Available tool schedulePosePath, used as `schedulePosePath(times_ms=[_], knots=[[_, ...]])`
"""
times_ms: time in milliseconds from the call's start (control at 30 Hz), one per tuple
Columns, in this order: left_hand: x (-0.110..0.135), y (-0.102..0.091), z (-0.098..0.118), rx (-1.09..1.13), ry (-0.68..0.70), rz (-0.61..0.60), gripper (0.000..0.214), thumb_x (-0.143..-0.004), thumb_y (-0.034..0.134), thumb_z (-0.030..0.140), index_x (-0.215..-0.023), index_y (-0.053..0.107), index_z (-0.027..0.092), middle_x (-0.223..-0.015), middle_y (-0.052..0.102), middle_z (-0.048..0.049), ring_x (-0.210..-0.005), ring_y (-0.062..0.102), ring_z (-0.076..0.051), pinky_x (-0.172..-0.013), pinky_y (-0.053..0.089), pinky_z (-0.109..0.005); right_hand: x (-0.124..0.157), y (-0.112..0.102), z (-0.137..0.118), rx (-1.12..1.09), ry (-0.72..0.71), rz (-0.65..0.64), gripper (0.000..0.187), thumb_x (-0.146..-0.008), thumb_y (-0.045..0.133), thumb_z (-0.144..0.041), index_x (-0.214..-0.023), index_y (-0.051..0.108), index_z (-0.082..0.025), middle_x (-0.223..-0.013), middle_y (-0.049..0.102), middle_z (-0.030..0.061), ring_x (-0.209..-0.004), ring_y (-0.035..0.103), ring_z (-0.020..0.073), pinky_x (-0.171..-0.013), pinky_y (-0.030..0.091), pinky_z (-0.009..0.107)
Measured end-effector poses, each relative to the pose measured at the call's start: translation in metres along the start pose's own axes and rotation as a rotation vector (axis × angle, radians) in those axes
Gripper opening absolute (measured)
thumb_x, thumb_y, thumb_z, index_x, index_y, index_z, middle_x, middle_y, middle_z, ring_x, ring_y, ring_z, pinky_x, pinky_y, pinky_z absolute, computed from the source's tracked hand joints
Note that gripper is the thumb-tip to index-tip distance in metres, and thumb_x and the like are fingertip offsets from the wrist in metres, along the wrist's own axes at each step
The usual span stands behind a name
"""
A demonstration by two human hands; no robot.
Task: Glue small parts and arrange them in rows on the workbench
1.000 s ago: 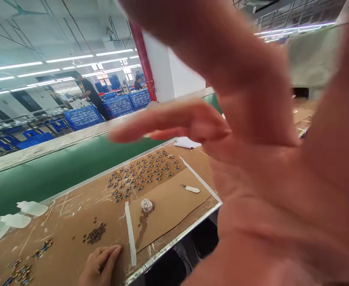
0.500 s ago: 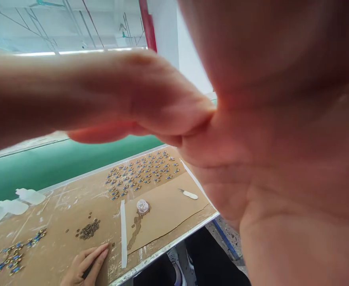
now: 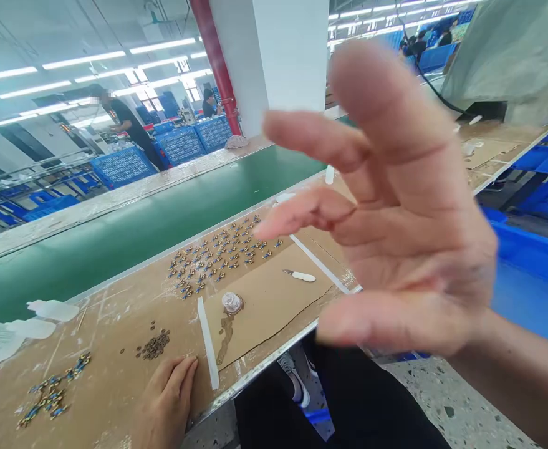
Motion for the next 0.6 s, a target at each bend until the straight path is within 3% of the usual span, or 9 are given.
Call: schedulePosePath(times_ms=[67, 167, 233, 367, 500, 600], knots=[[-0.006, 0.0, 0.005, -0.038, 0.04, -0.014, 0.036, -0.094, 0.033, 0.034, -0.088, 0.065, 0.018, -0.085, 0.065, -0.0063, -0.075, 0.062, -0.017, -0.069, 0.05, -0.027, 0.006, -0.003, 0.01, -0.173, -0.076, 0.055, 0.05, -0.081, 0.062, -0.039, -0.129, 0.046, -0.037, -0.14, 0.036, -0.0062, -0.133, 0.03, 0.0241, -0.076, 0.058, 0.033], [-0.01, 0.002, 0.004, -0.086, 0.067, -0.025, 0.032, -0.094, 0.034, 0.03, -0.088, 0.064, 0.019, -0.083, 0.063, -0.0059, -0.073, 0.06, -0.017, -0.067, 0.047, -0.026, 0.018, -0.006, 0.055, -0.244, 0.051, 0.099, 0.043, -0.084, 0.058, -0.027, -0.126, 0.048, -0.031, -0.123, 0.052, 0.0028, -0.095, 0.06, 0.0176, -0.081, 0.053, 0.036], [-0.011, 0.006, 0.002, -0.09, 0.099, -0.049, 0.032, -0.094, 0.034, 0.029, -0.088, 0.064, 0.019, -0.082, 0.062, -0.0053, -0.073, 0.06, -0.017, -0.067, 0.046, -0.026, 0.03, -0.007, 0.089, -0.21, 0.178, 0.11, 0.039, -0.085, 0.057, -0.027, -0.123, 0.048, -0.031, -0.121, 0.052, 0.0029, -0.081, 0.061, 0.0129, -0.079, 0.052, 0.033], [-0.012, 0.011, 0.0, -0.05, 0.144, -0.12, 0.029, -0.094, 0.035, 0.025, -0.089, 0.064, 0.019, -0.081, 0.061, -0.0048, -0.074, 0.059, -0.016, -0.07, 0.046, -0.025, 0.054, -0.013, 0.143, -0.084, 0.359, 0.14, 0.036, -0.082, 0.058, -0.034, -0.117, 0.049, -0.028, -0.119, 0.053, 0.0033, -0.077, 0.06, 0.0116, -0.074, 0.052, 0.029], [-0.018, 0.005, -0.005, 0.089, -0.005, -0.179, 0.031, -0.092, 0.036, 0.03, -0.084, 0.065, 0.02, -0.078, 0.061, -0.0044, -0.07, 0.06, -0.016, -0.066, 0.047, -0.026, 0.074, -0.018, 0.181, 0.056, 0.471, 0.126, 0.039, -0.081, 0.057, -0.043, -0.114, 0.048, -0.025, -0.117, 0.054, 0.0053, -0.076, 0.061, 0.0119, -0.073, 0.052, 0.028], [-0.022, 0.006, -0.009, 0.26, -0.148, -0.363, 0.032, -0.089, 0.038, 0.034, -0.077, 0.065, 0.022, -0.073, 0.061, -0.0024, -0.065, 0.061, -0.016, -0.062, 0.047, -0.026, 0.086, -0.017, 0.201, 0.108, 0.513, 0.099, 0.04, -0.08, 0.057, -0.046, -0.111, 0.05, -0.022, -0.111, 0.058, 0.0071, -0.073, 0.061, 0.0124, -0.067, 0.053, 0.028]])
Point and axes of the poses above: each hand's wrist, its own x-axis away from the middle knuckle, its own y-axis out of the palm, z = x × y, the point moved 7 cm from there along -x, towards the middle knuckle
